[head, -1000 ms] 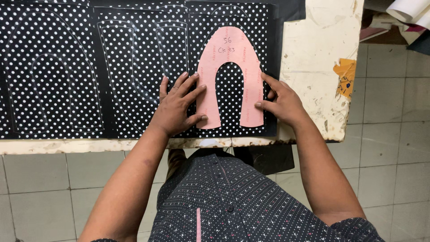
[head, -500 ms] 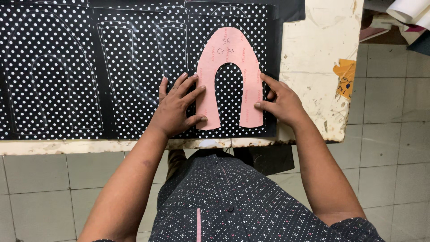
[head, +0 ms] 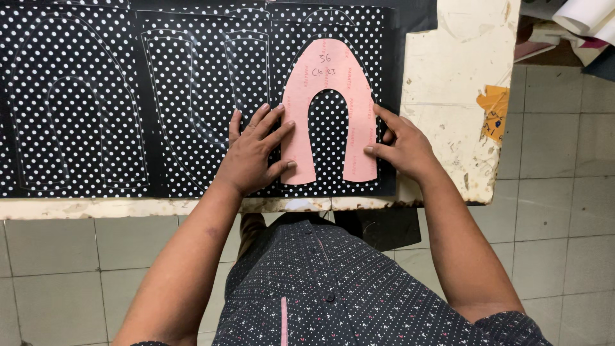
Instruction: The person places a pink U-shaped paper pattern onto black polka-dotted fabric, aligns it, and traces its outline with a white marker. The person repeats this process for a second pattern piece, then picks up the marker and continues tracing additional outlines on the fabric.
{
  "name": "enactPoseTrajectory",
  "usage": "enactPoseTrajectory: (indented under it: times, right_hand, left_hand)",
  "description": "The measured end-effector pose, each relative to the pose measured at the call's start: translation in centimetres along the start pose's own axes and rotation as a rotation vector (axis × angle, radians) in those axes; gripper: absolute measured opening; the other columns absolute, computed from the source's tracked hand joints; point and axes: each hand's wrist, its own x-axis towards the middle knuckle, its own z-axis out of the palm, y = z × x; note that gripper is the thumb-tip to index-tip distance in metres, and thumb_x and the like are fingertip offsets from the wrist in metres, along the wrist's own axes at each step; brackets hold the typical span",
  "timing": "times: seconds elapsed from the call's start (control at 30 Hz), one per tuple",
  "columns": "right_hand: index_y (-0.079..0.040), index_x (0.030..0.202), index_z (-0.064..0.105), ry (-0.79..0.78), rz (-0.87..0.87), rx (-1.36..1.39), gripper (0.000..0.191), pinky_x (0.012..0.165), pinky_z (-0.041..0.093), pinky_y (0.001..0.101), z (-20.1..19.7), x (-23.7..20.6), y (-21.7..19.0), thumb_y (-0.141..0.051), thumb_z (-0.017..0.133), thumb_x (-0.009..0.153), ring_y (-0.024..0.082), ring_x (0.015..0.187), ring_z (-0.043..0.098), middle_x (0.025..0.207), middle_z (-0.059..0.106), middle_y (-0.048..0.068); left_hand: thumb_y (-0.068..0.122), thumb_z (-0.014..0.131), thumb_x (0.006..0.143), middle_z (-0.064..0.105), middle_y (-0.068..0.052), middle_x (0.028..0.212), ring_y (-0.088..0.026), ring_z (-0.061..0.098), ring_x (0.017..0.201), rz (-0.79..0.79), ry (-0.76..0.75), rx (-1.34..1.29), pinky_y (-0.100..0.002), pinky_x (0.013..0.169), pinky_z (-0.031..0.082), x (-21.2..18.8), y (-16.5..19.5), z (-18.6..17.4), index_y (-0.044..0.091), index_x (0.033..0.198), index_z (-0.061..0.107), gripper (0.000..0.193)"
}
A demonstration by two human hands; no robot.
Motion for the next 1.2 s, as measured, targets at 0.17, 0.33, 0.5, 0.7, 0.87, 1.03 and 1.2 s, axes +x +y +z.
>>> enactPoseTrajectory:
  times: [0.17, 0.33, 0.5, 0.7, 0.87, 1.03, 1.2]
  right_hand:
    - [-0.03, 0.153, 0.051, 0.021, -0.031, -0.01, 0.091, 0.074, 0.05, 0.0307, 0.11, 0.19, 0.2, -0.032, 0.087, 0.07, 0.016, 0.078, 0.055, 0.09, 0.057, 0.002]
    - [-0.029, 0.153, 0.05, 0.032, -0.036, -0.056, 0.089, 0.076, 0.049, 0.0317, 0.17, 0.43, 0.07, -0.032, 0.087, 0.072, 0.017, 0.078, 0.056, 0.087, 0.058, 0.002]
    - [-0.032, 0.153, 0.05, 0.027, 0.023, -0.053, 0.088, 0.074, 0.049, 0.0318, 0.11, 0.45, -0.34, -0.033, 0.087, 0.073, 0.016, 0.076, 0.056, 0.085, 0.057, 0.001]
    - [-0.031, 0.153, 0.051, 0.031, 0.027, -0.029, 0.088, 0.074, 0.049, 0.031, 0.15, 0.17, -0.41, -0.031, 0.087, 0.072, 0.015, 0.076, 0.055, 0.084, 0.057, 0.001]
    - [-0.03, 0.152, 0.052, 0.026, 0.009, 0.01, 0.088, 0.073, 0.049, 0.0305, 0.27, 0.02, 0.0, -0.029, 0.087, 0.071, 0.015, 0.076, 0.055, 0.084, 0.056, 0.001]
    - [-0.029, 0.152, 0.053, 0.036, -0.021, 0.002, 0.087, 0.074, 0.049, 0.0299, 0.38, -0.09, 0.24, -0.029, 0.088, 0.072, 0.015, 0.077, 0.055, 0.085, 0.057, 0.0]
    - [-0.029, 0.152, 0.053, 0.039, -0.021, 0.01, 0.087, 0.073, 0.049, 0.0301, 0.44, -0.2, 0.33, -0.03, 0.087, 0.072, 0.015, 0.077, 0.055, 0.085, 0.056, 0.001]
  left_hand:
    - [0.062, 0.065, 0.087, 0.033, -0.002, 0.164, -0.025, 0.023, 0.153, -0.002, 0.009, 0.012, -0.057, 0.123, -0.002, 0.1, -0.16, 0.27, 0.027, 0.151, 0.049, 0.075]
    - [0.061, 0.063, 0.088, 0.031, -0.002, 0.165, -0.024, 0.022, 0.154, -0.009, 0.008, 0.023, -0.056, 0.123, -0.001, 0.06, -0.25, 0.47, 0.028, 0.152, 0.048, 0.073]
    - [0.061, 0.062, 0.09, 0.031, -0.001, 0.166, -0.023, 0.022, 0.154, -0.009, 0.019, 0.032, -0.056, 0.123, -0.002, 0.16, -0.28, 0.74, 0.029, 0.153, 0.047, 0.072]
    - [0.061, 0.063, 0.088, 0.033, -0.001, 0.164, -0.024, 0.023, 0.153, -0.006, 0.012, 0.016, -0.057, 0.123, -0.001, -0.03, -0.26, 0.5, 0.029, 0.152, 0.047, 0.074]
    - [0.06, 0.067, 0.086, 0.035, -0.002, 0.164, -0.026, 0.024, 0.153, 0.014, 0.018, 0.003, -0.059, 0.122, 0.0, -0.17, -0.2, 0.12, 0.027, 0.15, 0.05, 0.075]
    - [0.061, 0.068, 0.085, 0.036, -0.002, 0.163, -0.027, 0.024, 0.153, 0.01, 0.019, -0.018, -0.059, 0.122, 0.0, -0.28, -0.11, 0.07, 0.027, 0.149, 0.051, 0.075]
    - [0.06, 0.069, 0.084, 0.036, -0.002, 0.163, -0.027, 0.025, 0.153, 0.009, 0.023, -0.024, -0.059, 0.123, 0.0, -0.35, -0.06, 0.11, 0.027, 0.149, 0.052, 0.075]
